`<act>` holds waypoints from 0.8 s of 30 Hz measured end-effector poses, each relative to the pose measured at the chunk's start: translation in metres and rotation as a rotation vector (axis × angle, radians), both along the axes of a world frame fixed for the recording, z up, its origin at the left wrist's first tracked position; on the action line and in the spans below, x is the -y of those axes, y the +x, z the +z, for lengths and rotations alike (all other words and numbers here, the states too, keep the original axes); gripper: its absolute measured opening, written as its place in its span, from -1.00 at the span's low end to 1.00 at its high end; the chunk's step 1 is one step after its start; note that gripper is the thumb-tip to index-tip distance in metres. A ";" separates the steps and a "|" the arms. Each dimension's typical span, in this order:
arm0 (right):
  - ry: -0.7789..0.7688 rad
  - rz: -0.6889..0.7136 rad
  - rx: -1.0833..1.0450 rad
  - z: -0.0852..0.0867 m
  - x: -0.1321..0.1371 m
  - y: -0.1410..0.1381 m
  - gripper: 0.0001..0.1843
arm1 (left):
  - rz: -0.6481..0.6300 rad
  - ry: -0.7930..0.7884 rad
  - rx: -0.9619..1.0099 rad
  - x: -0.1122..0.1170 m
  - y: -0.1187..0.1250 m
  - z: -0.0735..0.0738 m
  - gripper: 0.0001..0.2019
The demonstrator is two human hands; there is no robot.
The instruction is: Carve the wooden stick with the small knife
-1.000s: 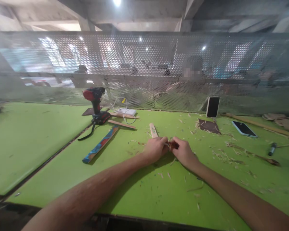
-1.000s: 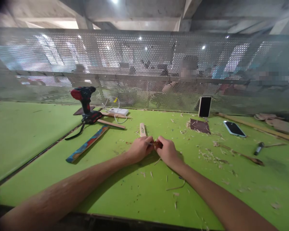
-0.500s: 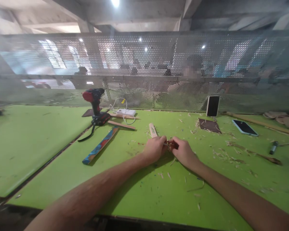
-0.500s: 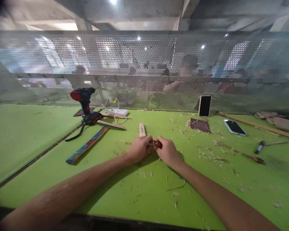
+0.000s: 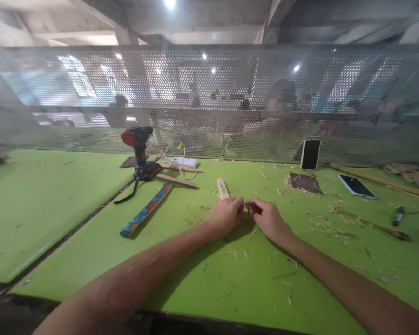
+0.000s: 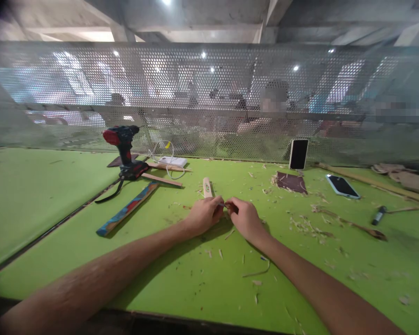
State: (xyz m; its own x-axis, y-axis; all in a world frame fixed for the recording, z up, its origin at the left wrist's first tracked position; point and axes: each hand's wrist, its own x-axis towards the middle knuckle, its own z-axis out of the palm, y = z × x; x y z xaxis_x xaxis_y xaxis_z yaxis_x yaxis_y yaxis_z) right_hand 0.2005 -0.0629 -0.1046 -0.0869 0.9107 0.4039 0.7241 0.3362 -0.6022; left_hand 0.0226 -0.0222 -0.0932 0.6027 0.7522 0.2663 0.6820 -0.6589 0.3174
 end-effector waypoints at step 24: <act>-0.028 -0.004 0.029 -0.001 -0.001 0.001 -0.74 | 0.003 -0.034 -0.008 0.003 0.000 0.005 -0.83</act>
